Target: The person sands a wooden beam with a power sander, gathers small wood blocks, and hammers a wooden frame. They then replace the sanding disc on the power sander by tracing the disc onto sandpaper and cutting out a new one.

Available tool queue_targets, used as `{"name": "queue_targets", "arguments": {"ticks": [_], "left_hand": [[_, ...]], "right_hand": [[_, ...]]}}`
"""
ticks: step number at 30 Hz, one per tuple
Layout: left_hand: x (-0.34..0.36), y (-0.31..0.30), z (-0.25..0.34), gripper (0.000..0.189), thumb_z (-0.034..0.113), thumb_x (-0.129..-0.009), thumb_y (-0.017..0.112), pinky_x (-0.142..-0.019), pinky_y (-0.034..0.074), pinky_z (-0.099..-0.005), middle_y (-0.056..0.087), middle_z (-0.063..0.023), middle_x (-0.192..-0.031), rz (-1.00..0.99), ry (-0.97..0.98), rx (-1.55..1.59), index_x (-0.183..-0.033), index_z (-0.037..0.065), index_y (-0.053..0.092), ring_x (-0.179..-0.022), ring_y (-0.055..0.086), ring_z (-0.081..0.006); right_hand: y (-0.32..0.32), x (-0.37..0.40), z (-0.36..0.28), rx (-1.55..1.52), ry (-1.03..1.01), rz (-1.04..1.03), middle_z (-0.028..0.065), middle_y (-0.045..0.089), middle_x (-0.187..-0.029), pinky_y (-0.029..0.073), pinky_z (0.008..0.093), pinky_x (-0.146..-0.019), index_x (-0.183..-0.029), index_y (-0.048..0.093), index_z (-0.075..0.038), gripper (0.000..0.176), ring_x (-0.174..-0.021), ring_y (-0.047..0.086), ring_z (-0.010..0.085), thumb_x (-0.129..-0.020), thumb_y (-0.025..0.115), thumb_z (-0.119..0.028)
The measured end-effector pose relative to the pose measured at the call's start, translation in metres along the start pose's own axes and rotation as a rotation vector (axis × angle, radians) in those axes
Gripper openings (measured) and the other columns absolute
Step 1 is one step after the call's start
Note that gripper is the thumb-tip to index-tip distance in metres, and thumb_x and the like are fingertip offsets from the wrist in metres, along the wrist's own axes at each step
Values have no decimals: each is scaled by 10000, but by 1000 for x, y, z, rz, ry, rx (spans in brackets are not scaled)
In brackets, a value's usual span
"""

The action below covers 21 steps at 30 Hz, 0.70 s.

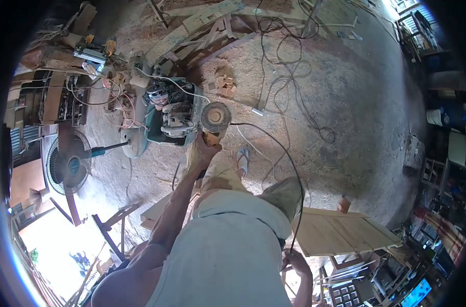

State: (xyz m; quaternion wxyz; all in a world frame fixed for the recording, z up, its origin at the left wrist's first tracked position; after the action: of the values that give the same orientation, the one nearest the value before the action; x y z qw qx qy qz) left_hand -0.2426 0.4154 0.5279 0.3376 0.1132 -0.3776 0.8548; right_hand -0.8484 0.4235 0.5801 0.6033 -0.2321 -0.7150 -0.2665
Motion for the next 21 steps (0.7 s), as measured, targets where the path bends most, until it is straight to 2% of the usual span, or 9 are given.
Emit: {"name": "queue_targets", "arguments": {"ticks": [3,5,10,13,14,15,16,19,21], "left_hand": [[-15,-2,5,739,306,-683,835,-916,542,-510,683,-259,-1148,-29,-6,-90,-1284,-21,557,-1088,687,-422],[-27,3,-2,710,300,-685,835,-912,541,-512,675,-265,-1145,-10,10,-82,-1258,-21,564,-1085,681,-431],[-49,3,21,628,295,-686,848,-885,544,-496,682,-255,-1145,-30,11,-43,-1175,-16,608,-1073,684,-416],[-65,6,34,557,278,-671,851,-848,556,-491,717,-241,-1032,-29,10,-73,-1097,-29,665,-972,713,-403],[-67,-7,55,480,242,-679,837,-797,567,-478,726,-245,-949,-2,49,-216,-1045,-30,691,-889,724,-389],[-69,-14,81,403,207,-686,824,-747,578,-465,735,-248,-866,29,63,-365,-993,-31,717,-806,735,-375],[-88,13,47,453,228,-695,822,-760,580,-473,742,-262,-917,-34,-8,-200,-1049,-28,702,-839,741,-392],[-95,7,93,551,271,-721,806,-868,562,-532,739,-258,-1017,-7,-208,-137,-1181,13,645,-995,720,-452],[-110,11,118,569,268,-728,802,-885,557,-536,736,-249,-1047,-34,-226,-106,-1207,19,624,-1025,712,-454]], "right_hand": [[-30,-9,-51,-34,-173,120,49,679,-743,489,266,-494,-1200,664,-15,339,-607,632,103,-1058,589,-313],[-46,-8,-101,79,-377,202,60,647,-678,496,300,-552,-1191,651,0,354,-568,615,135,-1061,563,-318],[-82,-3,-257,215,-514,516,65,657,-807,521,322,-744,-1206,657,-16,313,-761,653,159,-1066,574,-283],[-122,-39,-307,357,-669,610,82,660,-902,520,346,-822,-1223,650,-28,278,-862,652,196,-1047,606,-239],[-155,-77,-311,620,-719,660,96,658,-930,523,368,-860,-1238,646,-37,278,-920,655,220,-1028,622,-217],[-180,-112,-327,690,-704,623,108,658,-956,527,387,-894,-1257,640,-44,294,-981,654,240,-1008,636,-200],[-206,-147,-344,760,-692,584,119,658,-982,531,405,-928,-1276,634,-52,317,-1042,653,261,-988,649,-183],[-169,-126,-491,444,-472,390,121,665,-1000,556,404,-908,-1269,645,-67,310,-1070,663,256,-982,649,-186],[-156,-138,-574,691,-882,388,96,655,-950,553,374,-808,-1198,662,-73,239,-955,658,218,-1011,628,-220]]}}
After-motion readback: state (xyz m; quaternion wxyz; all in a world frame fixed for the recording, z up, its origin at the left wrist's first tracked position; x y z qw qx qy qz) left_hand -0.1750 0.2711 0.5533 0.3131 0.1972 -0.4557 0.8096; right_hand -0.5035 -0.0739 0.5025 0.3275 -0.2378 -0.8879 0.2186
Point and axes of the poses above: each hand's wrist, its own x-axis away from the middle knuckle, its own y-axis out of the palm, z = x × y, the point moved 4 cm from there along -x, towards the middle knuckle
